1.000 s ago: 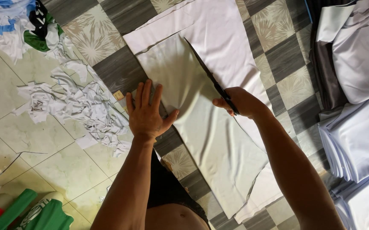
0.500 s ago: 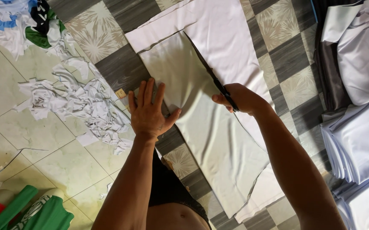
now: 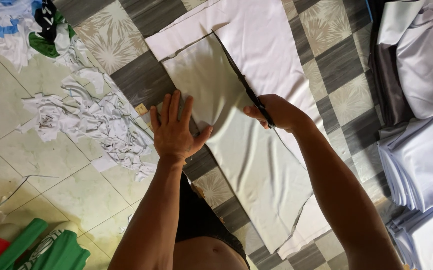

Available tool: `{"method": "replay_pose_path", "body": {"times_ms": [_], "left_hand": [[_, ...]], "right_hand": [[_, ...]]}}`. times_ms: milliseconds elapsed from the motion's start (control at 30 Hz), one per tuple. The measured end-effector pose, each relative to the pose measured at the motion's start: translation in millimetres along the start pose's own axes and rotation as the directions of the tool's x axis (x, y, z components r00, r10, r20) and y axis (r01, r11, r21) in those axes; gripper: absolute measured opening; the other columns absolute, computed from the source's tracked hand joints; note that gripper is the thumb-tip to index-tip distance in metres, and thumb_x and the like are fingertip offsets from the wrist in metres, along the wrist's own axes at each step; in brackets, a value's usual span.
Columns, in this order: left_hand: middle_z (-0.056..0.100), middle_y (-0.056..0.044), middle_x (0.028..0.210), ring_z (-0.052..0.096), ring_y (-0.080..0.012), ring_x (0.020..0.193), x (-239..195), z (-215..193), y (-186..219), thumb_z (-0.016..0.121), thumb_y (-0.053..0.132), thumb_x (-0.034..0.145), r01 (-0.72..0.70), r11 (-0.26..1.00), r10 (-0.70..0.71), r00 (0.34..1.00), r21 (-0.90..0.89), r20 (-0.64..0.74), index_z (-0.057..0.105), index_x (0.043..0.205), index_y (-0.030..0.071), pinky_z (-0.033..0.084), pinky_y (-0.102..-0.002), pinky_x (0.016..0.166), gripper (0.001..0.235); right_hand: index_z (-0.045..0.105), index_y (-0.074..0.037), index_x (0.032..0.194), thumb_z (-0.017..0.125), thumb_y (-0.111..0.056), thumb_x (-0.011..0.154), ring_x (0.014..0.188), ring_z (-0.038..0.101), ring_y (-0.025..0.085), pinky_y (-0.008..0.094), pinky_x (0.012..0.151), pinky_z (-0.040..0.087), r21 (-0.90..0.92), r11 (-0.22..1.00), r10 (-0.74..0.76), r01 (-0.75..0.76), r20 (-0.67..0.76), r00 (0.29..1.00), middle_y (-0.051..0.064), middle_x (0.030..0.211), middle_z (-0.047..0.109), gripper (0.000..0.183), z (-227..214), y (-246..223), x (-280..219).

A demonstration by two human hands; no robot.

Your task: Cutting garment patterns from layers of white fabric using large tailor scissors on a checkered table.

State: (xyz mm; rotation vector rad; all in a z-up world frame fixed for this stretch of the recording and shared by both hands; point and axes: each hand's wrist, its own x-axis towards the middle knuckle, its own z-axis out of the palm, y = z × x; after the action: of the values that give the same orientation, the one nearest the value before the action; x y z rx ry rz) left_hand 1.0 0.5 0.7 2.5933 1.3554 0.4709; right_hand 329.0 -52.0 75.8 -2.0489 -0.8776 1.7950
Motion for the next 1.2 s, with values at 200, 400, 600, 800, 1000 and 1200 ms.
{"method": "replay_pose_path", "body": {"times_ms": [200, 400, 600, 800, 1000, 1200], "left_hand": [[0.056, -0.015, 0.171, 0.051, -0.0379, 0.162, 0.2, -0.7, -0.3, 0.078, 0.079, 0.080, -0.003, 1.000, 0.003, 1.000, -0.006, -0.011, 0.060, 0.163, 0.024, 0.029, -0.070, 0.128, 0.101], [0.057, -0.015, 0.171, 0.053, -0.0378, 0.161, 1.8, -0.9, -0.5, 0.077, 0.081, 0.082, -0.010, 1.000, 0.010, 0.999, 0.002, -0.033, 0.062, 0.162, 0.024, 0.032, -0.071, 0.127, 0.100], [0.056, -0.014, 0.171, 0.054, -0.0380, 0.160, 3.9, -5.0, 1.5, 0.070, 0.082, 0.087, -0.010, 1.000, 0.011, 0.999, 0.025, -0.031, 0.061, 0.163, 0.025, 0.037, -0.073, 0.125, 0.096], [0.056, -0.014, 0.169, 0.054, -0.0382, 0.159, 6.2, -9.5, 3.6, 0.069, 0.081, 0.087, -0.022, 0.999, 0.023, 1.000, 0.047, -0.019, 0.061, 0.161, 0.025, 0.037, -0.072, 0.124, 0.093], [0.052, -0.016, 0.171, 0.050, -0.0400, 0.161, 5.5, -12.6, 3.1, 0.070, 0.080, 0.089, -0.027, 0.999, 0.026, 0.999, 0.027, 0.030, 0.058, 0.162, 0.024, 0.034, -0.073, 0.125, 0.093], [0.052, -0.017, 0.171, 0.049, -0.0401, 0.162, 4.9, -9.2, 2.5, 0.067, 0.082, 0.091, -0.045, 0.998, 0.045, 0.999, 0.049, 0.000, 0.060, 0.160, 0.023, 0.033, -0.072, 0.125, 0.092]], "right_hand": [[0.061, -0.008, 0.079, 0.093, -0.049, 0.100, 0.052, 0.064, 0.019, 0.033, 0.057, 0.059, 0.022, 1.000, 0.006, -0.005, -0.025, 1.000, 0.005, 0.057, 0.054, 0.056, -0.5, -3.0, -2.3], [0.062, -0.008, 0.086, 0.087, -0.053, 0.103, 0.057, 0.065, 0.019, 0.035, 0.060, 0.060, 0.093, 0.996, -0.008, 0.006, 0.025, 1.000, 0.004, 0.063, 0.055, 0.055, 7.4, 9.0, 10.3], [0.063, -0.008, 0.091, 0.084, -0.056, 0.106, 0.060, 0.065, 0.017, 0.033, 0.061, 0.061, 0.266, 0.964, -0.023, 0.017, 0.017, 1.000, 0.002, 0.067, 0.054, 0.054, 31.2, 18.7, 21.5], [0.064, -0.008, 0.090, 0.081, -0.062, 0.106, 0.062, 0.065, 0.018, 0.035, 0.064, 0.062, 0.369, 0.929, -0.020, 0.026, -0.020, 1.000, 0.001, 0.069, 0.051, 0.059, 61.9, 14.4, 24.9], [0.063, -0.008, 0.091, 0.081, -0.059, 0.109, 0.063, 0.064, 0.019, 0.036, 0.065, 0.063, 0.466, 0.884, -0.019, 0.046, -0.063, 0.998, 0.001, 0.069, 0.050, 0.057, 84.8, 6.0, 27.0], [0.060, -0.010, 0.090, 0.080, -0.062, 0.108, 0.062, 0.060, 0.018, 0.035, 0.065, 0.060, 0.480, 0.875, -0.017, 0.065, -0.104, 0.994, 0.000, 0.069, 0.047, 0.059, 100.1, -9.1, 20.5]]}}
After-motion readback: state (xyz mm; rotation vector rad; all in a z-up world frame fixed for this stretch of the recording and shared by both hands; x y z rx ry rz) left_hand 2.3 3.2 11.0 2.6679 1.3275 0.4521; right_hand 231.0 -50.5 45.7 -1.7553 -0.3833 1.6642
